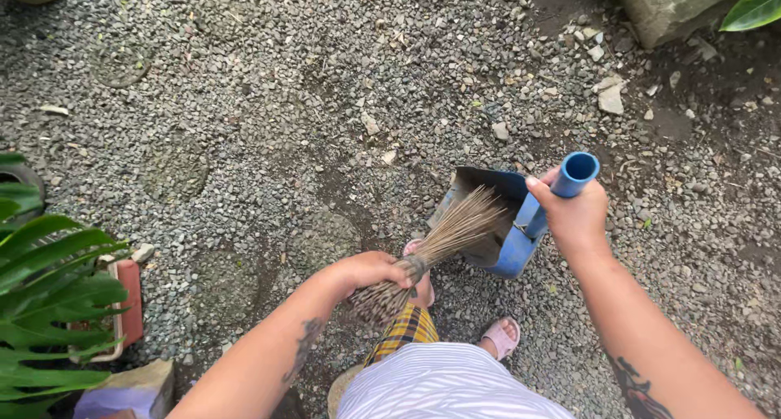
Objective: The person sweeps a gravel path in a garden using a traditional broom and a dustpan. They gather leaves and debris into a pile and then sweep the debris into the dustpan.
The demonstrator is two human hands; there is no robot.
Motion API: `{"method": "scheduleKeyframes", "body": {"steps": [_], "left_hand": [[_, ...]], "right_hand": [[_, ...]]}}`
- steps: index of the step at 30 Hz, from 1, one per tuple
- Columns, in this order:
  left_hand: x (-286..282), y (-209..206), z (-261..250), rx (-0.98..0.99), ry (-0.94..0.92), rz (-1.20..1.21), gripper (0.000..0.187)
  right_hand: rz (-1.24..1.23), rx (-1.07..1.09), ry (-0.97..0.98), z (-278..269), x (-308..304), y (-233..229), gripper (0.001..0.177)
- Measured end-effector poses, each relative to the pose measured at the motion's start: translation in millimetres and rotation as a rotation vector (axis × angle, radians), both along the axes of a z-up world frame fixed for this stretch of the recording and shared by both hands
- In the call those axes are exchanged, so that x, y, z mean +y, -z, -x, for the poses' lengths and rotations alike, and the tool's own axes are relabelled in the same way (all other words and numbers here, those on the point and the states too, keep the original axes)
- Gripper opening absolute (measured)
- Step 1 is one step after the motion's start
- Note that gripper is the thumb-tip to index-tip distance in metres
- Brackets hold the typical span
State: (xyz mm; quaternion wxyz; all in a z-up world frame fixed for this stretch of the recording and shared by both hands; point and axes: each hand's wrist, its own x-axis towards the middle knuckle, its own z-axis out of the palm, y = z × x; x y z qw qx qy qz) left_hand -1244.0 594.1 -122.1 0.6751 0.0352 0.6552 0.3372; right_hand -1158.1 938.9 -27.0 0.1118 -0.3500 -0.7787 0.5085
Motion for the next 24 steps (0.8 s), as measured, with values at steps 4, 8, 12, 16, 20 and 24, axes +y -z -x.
{"method": "scheduleKeyframes", "body": {"steps": [4,8,12,16,20,24], "left_hand": [[6,-18,18,0.370,0.158,0.081,0.067],[55,32,17,0.557,0.439,0.322,0.067],[73,65,5,0.417,0.526,0.051,0.075],[37,24,38,0.186,0.373,-0.061,0.075],[10,-41,71,0.138,0.336,-0.101,0.069],[5,-83,95,0.290,0.302,-0.058,0.067]], "right_hand": [[0.054,0.023,0.054,1,15,7,0.019],[0.049,0.044,0.075,5,18,14,0.020],[0.066,0.036,0.090,12,25,12,0.019],[0.042,0.056,0.074,19,47,2,0.020],[0.019,0.073,0.115,27,65,-17,0.019],[0.006,0.150,0.134,59,89,-37,0.020]]}}
